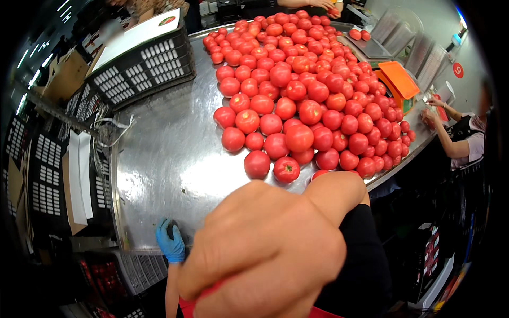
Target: The person sorts red tomatoes on a metal table, picking them up and placing them into black plastic crates. They also handle brown paper sheets, folding and arranging them within the crates alongside the tomatoes.
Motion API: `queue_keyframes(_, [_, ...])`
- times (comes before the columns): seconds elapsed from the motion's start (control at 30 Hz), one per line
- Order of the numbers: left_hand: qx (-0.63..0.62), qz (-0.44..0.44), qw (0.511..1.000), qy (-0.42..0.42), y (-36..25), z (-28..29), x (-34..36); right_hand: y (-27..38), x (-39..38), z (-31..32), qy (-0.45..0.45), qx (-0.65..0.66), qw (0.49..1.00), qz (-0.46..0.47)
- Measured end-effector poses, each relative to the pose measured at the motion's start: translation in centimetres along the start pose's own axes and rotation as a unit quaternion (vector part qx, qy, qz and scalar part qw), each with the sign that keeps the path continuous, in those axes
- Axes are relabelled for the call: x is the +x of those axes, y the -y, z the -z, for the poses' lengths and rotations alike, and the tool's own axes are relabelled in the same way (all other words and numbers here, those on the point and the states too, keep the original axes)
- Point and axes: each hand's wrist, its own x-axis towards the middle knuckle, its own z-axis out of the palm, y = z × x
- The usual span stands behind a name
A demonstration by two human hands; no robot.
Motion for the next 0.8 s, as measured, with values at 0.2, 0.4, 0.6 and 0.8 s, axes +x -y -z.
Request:
queue_keyframes(0.2, [0.002,0.004,1.0,0.0,-1.1,0.1,0.4,0.0,0.4,-2.2,0.049,0.01,0.999,-0.01])
queue_keyframes(0.4, [0.029,0.0,1.0,0.001,-1.2,0.5,0.7,-1.3,1.6,-4.2,0.153,0.032,0.986,-0.049])
queue_keyframes(0.6, [-0.022,-0.033,0.998,-0.055,-1.0,1.2,0.7,-1.9,4.9,-8.0,0.279,0.054,0.957,-0.062])
queue_keyframes(0.8, [-0.12,-0.005,0.984,-0.128,0.2,4.0,-1.0,-4.1,8.8,-13.9,0.396,0.12,0.91,-0.03])
